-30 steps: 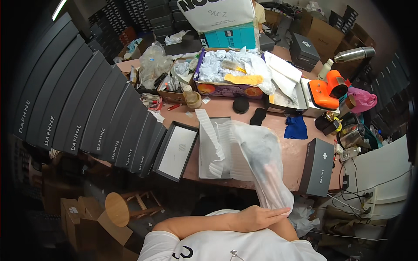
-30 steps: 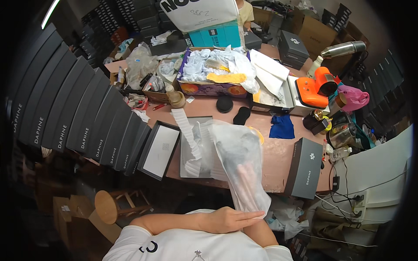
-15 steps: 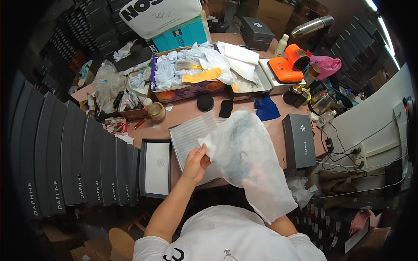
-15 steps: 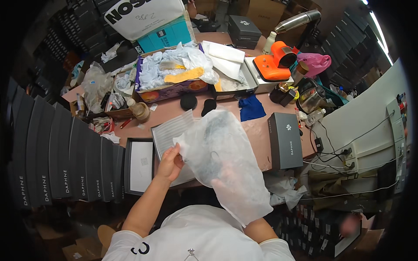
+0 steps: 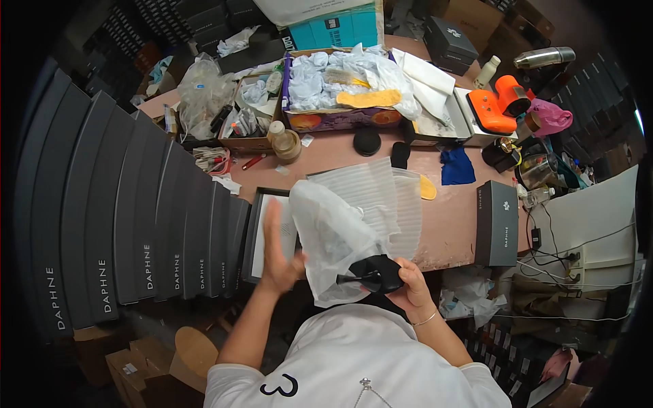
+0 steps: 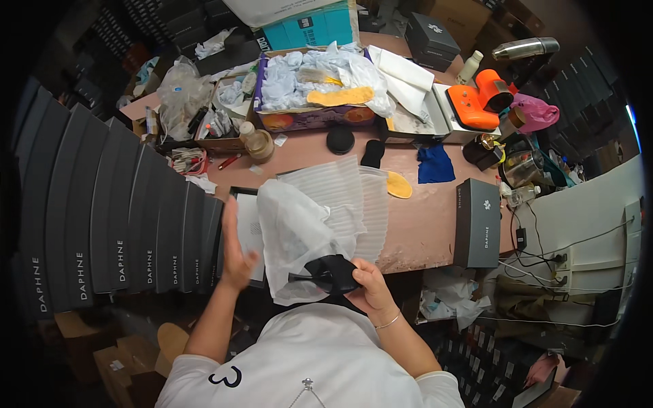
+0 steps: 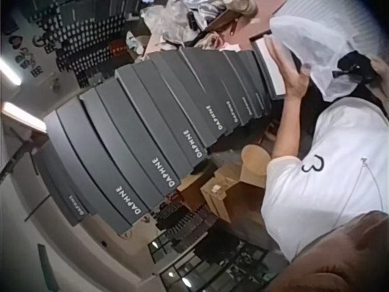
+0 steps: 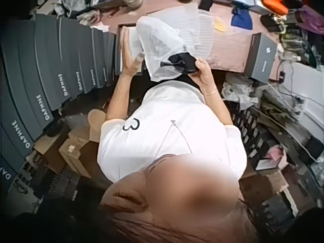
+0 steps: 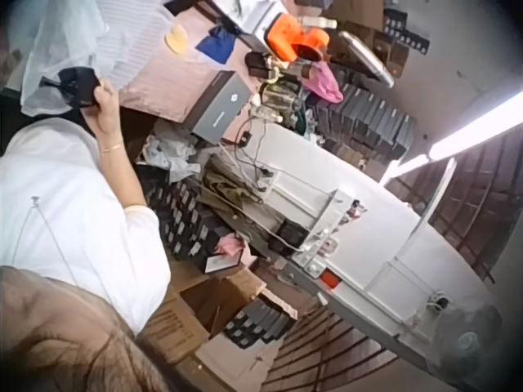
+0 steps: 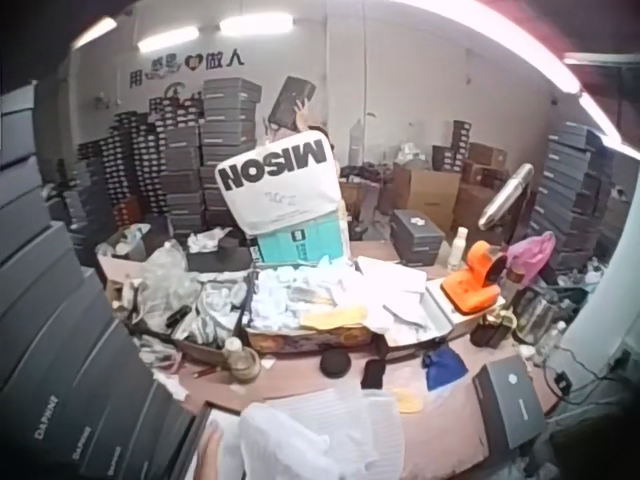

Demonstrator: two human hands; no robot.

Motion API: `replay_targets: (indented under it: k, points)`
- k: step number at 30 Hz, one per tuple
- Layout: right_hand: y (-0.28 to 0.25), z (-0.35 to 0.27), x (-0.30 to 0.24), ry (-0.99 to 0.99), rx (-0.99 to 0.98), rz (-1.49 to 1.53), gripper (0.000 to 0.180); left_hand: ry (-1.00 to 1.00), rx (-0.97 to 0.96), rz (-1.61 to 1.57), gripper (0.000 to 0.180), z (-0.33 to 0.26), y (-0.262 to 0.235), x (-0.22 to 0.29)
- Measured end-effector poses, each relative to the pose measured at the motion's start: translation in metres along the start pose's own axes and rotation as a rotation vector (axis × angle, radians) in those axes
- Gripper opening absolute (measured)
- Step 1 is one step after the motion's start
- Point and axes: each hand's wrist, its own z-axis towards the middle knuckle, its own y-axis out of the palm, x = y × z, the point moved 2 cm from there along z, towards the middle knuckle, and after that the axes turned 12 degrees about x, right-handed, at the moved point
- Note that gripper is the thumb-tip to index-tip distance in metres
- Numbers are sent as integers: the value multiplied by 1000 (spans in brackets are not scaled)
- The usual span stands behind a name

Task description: Inspecting and wrapping high-heeled shoes in tissue paper before placing them into boxes.

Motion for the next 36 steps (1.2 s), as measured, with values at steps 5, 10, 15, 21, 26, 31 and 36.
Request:
replay_targets:
  k: [5, 10, 15, 21, 26, 31, 36]
  points:
    - [16, 16, 11, 21, -91, -27, 36, -79, -38, 247, 45, -60, 10, -9]
    - [-18, 4, 35, 183, -52, 356, 46, -350, -59, -83, 29, 4, 23, -34]
    - [-35, -8, 46, 156, 4, 659, 42, -433, -319, -125, 29, 11, 44, -31]
    - [-59, -6, 32, 155, -26, 774, 34, -430, -313, -45, 29, 16, 68, -14]
    - [-62, -2, 14, 218, -75, 794, 37, -317, -237, 61, 32, 21, 75, 0]
    - [-19, 2, -36, 71, -178, 88, 22, 33, -1, 201, 40, 45, 47, 78]
    - [66, 5, -28, -405, -164, -918, 18, 275, 26, 5, 42, 35, 46, 118]
